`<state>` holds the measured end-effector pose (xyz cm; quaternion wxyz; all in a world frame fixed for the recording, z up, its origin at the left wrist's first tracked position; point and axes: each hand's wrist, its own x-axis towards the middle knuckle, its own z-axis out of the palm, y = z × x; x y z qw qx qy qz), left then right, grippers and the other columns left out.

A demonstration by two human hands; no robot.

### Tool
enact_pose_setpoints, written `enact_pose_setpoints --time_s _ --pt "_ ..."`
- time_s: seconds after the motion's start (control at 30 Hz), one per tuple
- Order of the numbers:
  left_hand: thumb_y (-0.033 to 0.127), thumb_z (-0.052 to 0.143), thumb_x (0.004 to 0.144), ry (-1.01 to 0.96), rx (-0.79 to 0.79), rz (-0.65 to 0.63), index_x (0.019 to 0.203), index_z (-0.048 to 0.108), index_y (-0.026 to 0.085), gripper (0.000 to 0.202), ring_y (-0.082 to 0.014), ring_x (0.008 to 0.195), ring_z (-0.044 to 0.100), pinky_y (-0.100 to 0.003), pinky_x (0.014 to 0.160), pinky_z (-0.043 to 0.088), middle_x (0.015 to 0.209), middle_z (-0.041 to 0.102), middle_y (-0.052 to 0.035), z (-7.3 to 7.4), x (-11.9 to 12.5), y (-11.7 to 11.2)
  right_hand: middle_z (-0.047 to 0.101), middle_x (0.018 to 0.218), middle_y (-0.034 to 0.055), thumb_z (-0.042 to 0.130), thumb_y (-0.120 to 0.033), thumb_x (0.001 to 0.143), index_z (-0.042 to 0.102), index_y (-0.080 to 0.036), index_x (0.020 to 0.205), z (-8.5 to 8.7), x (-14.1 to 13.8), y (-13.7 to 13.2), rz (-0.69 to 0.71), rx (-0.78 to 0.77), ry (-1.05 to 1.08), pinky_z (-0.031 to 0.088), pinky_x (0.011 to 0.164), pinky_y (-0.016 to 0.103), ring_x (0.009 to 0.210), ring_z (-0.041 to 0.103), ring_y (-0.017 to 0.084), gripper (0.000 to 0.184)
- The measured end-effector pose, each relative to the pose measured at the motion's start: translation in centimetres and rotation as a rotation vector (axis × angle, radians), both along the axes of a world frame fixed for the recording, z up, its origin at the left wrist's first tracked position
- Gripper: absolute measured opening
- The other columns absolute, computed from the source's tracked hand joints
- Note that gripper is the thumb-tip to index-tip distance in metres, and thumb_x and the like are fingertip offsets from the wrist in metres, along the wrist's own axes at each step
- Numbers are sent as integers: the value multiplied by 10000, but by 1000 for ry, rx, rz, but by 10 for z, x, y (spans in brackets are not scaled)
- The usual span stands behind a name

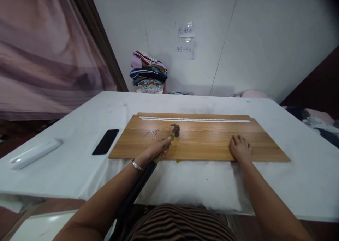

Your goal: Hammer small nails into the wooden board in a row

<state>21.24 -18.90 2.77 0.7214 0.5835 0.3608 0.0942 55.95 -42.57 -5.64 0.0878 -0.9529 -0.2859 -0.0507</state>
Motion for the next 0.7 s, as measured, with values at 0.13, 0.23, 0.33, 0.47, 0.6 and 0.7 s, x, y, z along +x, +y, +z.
enact_pose_setpoints --time_s 0.13,0.23,0.33,0.47,0.6,0.7 --pt "681 719 810 -8 3 14 791 539 188 525 -53 411 375 -203 401 268 593 502 58 2 2 0 542 1586 168 283 -357 1060 640 -190 1452 -2 1 -1 -5 15 6 348 1177 550 1457 458 313 556" --pt "705 706 806 16 17 1 754 538 185 548 -57 415 373 -201 402 256 560 482 57 -2 1 0 545 1581 178 285 -353 1053 635 -182 1455 -2 1 -1 8 20 3 350 1171 568 1445 465 324 560" --pt "712 705 803 39 15 -3 740 533 188 555 -58 414 363 -202 403 253 544 474 56 -4 0 -2 534 1587 193 264 -359 1054 628 -146 1456 -1 1 -1 17 19 9 352 1172 568 1445 461 335 583" --pt "664 735 794 23 -16 32 846 572 182 512 -56 416 380 -207 398 271 629 545 44 -1 1 -3 541 1581 181 266 -359 1051 632 -162 1449 -1 1 -1 10 21 12 343 1177 571 1446 456 325 576" --pt "630 720 824 2 -17 61 961 592 181 486 -50 405 376 -201 396 258 648 535 55 -1 2 1 539 1582 167 288 -355 1050 641 -192 1442 -1 1 -2 6 19 -2 350 1170 561 1449 447 313 553" --pt "629 709 840 -2 -13 60 973 596 179 482 -45 397 369 -200 394 256 646 530 58 -6 3 4 545 1575 161 292 -355 1053 643 -199 1444 0 0 -2 8 17 -2 351 1172 552 1437 459 308 548"
